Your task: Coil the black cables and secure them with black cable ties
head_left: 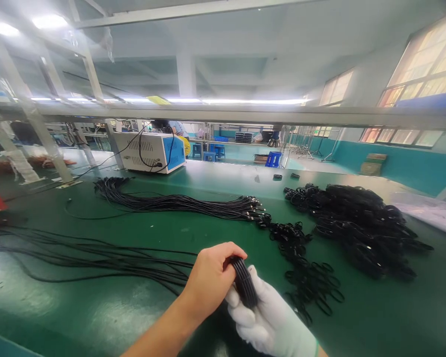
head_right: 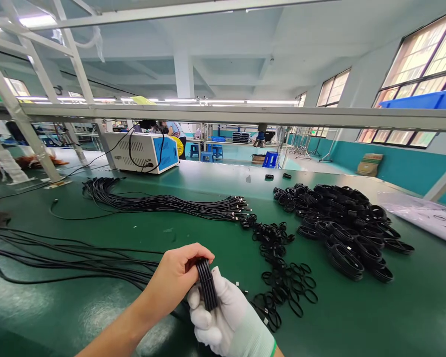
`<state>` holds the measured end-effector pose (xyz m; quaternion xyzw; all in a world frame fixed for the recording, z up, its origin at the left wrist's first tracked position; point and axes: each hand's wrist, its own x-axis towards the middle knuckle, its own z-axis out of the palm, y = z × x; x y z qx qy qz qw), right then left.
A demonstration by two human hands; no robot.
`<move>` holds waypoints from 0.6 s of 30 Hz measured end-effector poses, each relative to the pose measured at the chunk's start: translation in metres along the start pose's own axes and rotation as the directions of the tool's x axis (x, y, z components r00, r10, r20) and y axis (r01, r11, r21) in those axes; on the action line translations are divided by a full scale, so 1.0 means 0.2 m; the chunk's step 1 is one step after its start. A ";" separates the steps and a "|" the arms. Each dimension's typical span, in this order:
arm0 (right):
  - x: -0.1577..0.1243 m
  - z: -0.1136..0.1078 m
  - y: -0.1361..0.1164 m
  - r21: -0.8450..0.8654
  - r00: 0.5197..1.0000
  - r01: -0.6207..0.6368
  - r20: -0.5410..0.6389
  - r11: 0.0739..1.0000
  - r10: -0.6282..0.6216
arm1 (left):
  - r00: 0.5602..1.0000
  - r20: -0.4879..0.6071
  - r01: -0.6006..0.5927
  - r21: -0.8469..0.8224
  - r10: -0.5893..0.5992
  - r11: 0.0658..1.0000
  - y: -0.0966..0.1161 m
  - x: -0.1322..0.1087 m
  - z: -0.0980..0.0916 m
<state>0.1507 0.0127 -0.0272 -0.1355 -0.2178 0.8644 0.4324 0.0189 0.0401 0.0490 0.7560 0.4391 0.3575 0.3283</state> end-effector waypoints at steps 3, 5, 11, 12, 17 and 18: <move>0.00 0.03 -0.03 -0.099 0.988 0.118 -0.083 0.988 -0.127 | 0.995 0.063 0.073 0.009 -0.074 0.997 0.00 0.01 -0.05; -0.01 0.06 -0.05 -0.112 0.991 0.065 -0.111 0.992 -0.078 | 0.970 0.209 0.154 -0.117 -0.127 0.981 0.01 0.02 -0.10; 0.00 0.10 -0.06 -0.435 0.969 0.034 -0.206 0.900 -0.136 | 0.917 0.317 0.325 -0.239 -0.243 0.915 -0.01 0.05 -0.14; 0.00 0.11 -0.06 -0.556 0.947 0.058 -0.232 0.829 -0.221 | 0.922 0.275 0.334 -0.211 -0.272 0.919 -0.02 0.05 -0.13; -0.03 0.09 -0.07 -0.663 0.952 0.067 -0.180 0.745 -0.247 | 0.936 0.176 0.349 -0.336 -0.305 0.875 -0.07 0.01 -0.06; -0.04 0.09 -0.07 -0.630 0.963 0.090 -0.142 0.771 -0.229 | 0.927 0.209 0.371 -0.376 -0.313 0.849 -0.08 0.00 -0.05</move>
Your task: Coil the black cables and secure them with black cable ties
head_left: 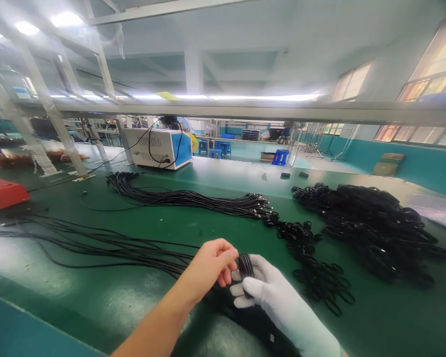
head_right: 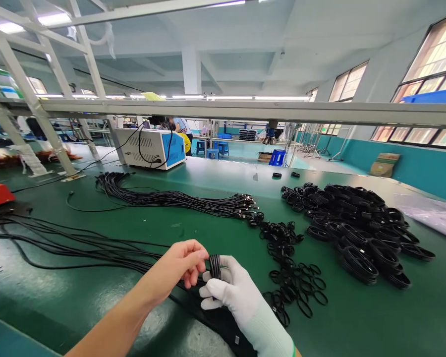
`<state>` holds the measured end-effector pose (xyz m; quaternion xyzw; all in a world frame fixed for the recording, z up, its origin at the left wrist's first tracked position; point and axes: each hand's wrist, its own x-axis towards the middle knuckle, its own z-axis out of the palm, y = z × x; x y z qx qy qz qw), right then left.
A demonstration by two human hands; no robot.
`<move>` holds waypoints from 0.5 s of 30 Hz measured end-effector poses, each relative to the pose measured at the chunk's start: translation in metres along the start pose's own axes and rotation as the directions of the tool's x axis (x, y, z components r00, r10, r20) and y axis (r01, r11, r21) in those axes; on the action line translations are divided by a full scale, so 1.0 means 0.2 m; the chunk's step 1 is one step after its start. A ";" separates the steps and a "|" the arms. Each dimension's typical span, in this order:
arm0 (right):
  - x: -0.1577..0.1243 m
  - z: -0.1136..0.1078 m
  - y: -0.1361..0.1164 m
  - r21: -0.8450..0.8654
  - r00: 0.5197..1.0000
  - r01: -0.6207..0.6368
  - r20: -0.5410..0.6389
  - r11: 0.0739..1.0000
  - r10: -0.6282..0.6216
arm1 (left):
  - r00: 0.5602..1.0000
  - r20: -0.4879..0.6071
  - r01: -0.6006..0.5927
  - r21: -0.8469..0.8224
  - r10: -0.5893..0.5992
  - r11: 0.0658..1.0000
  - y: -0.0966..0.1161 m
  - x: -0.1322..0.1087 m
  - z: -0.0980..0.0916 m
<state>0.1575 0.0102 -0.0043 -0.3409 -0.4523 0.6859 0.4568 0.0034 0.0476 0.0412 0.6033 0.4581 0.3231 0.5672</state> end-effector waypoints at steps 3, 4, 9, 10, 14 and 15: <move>-0.01 0.00 -0.01 0.069 0.999 0.022 0.047 0.997 -0.025 | 0.994 0.100 0.056 -0.081 -0.048 0.995 -0.03 -0.04 0.02; -0.01 0.00 -0.01 0.075 0.998 0.023 0.050 0.997 -0.026 | 0.993 0.106 0.058 -0.095 -0.048 0.994 -0.04 -0.05 0.03; 0.00 0.01 0.01 0.110 0.992 -0.001 0.122 0.994 -0.013 | 0.995 0.098 0.045 -0.150 -0.031 0.988 -0.07 -0.07 0.06; 0.00 0.00 0.02 0.120 0.991 -0.008 0.134 0.993 -0.009 | 0.993 0.118 0.043 -0.167 -0.023 0.985 -0.07 -0.07 0.06; -0.01 -0.02 0.04 0.153 0.990 -0.019 0.144 0.988 -0.003 | 0.981 0.196 0.038 -0.223 0.006 0.974 -0.08 -0.05 0.04; -0.01 -0.02 0.04 0.157 0.989 -0.018 0.147 0.987 -0.005 | 0.980 0.201 0.035 -0.221 0.010 0.975 -0.08 -0.05 0.04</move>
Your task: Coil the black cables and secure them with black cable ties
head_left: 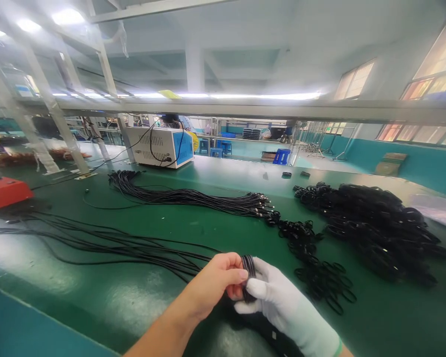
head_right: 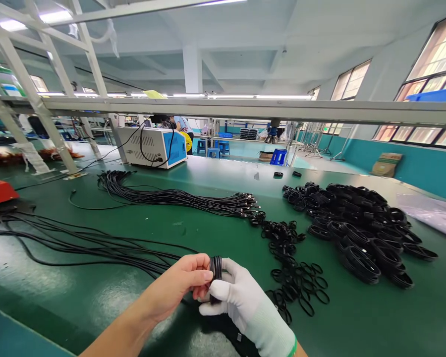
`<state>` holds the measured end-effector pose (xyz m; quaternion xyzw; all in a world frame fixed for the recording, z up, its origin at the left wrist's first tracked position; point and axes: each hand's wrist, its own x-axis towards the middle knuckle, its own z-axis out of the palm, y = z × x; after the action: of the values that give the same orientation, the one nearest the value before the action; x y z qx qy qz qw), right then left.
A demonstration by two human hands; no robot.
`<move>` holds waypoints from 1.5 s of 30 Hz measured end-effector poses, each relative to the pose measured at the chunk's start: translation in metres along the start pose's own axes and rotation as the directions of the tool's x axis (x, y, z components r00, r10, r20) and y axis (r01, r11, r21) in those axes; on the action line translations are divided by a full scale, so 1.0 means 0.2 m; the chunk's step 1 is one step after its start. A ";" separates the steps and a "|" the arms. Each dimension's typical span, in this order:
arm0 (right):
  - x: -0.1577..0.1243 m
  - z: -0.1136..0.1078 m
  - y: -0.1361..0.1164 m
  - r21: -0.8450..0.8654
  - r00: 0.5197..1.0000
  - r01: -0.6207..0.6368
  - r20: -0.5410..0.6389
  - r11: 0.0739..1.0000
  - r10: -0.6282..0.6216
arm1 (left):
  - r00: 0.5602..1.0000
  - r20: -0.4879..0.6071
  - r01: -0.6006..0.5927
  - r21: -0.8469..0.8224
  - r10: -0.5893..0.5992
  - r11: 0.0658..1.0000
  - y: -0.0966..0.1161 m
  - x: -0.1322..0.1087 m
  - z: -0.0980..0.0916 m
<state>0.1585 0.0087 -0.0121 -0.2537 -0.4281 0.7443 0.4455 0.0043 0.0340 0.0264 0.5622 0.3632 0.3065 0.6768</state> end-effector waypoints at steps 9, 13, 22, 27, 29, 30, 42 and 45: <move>0.00 0.03 -0.01 0.013 0.994 -0.055 -0.088 0.998 0.056 | 0.868 -0.292 -0.129 0.649 0.402 0.750 0.01 -0.03 0.01; -0.01 0.05 -0.01 -0.024 0.997 -0.046 -0.058 0.999 0.045 | 0.804 -0.165 -0.202 0.828 0.571 0.523 -0.06 -0.01 0.02; 0.00 0.02 0.02 0.225 0.999 -0.028 0.041 0.974 0.019 | 0.902 -0.218 -0.180 0.593 0.372 0.785 0.03 0.01 -0.05; 0.01 0.01 0.02 0.470 0.963 -0.224 0.244 0.854 0.119 | 0.983 0.113 -0.170 0.261 0.145 0.950 0.11 -0.01 -0.18; 0.02 0.02 0.02 0.438 0.956 -0.258 0.248 0.861 0.160 | 0.974 0.196 -0.154 0.198 0.115 0.968 0.10 -0.01 -0.19; 0.02 0.03 0.02 0.399 0.965 -0.235 0.202 0.886 0.165 | 0.976 0.184 -0.156 0.206 0.119 0.966 0.08 0.00 -0.19; -0.02 0.08 -0.03 -0.015 0.988 -0.013 -0.152 1.000 0.011 | 0.945 -0.179 -0.205 0.324 0.272 0.924 0.01 0.04 -0.22; -0.03 0.06 -0.14 -0.240 0.966 -0.048 -0.259 0.970 -0.017 | 0.925 -0.285 -0.128 0.391 0.252 0.912 -0.02 0.06 -0.28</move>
<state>0.1641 0.0057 0.0187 -0.4051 -0.4523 0.6497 0.4573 -0.0363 0.0728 0.0149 0.6519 0.4644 0.3884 0.4566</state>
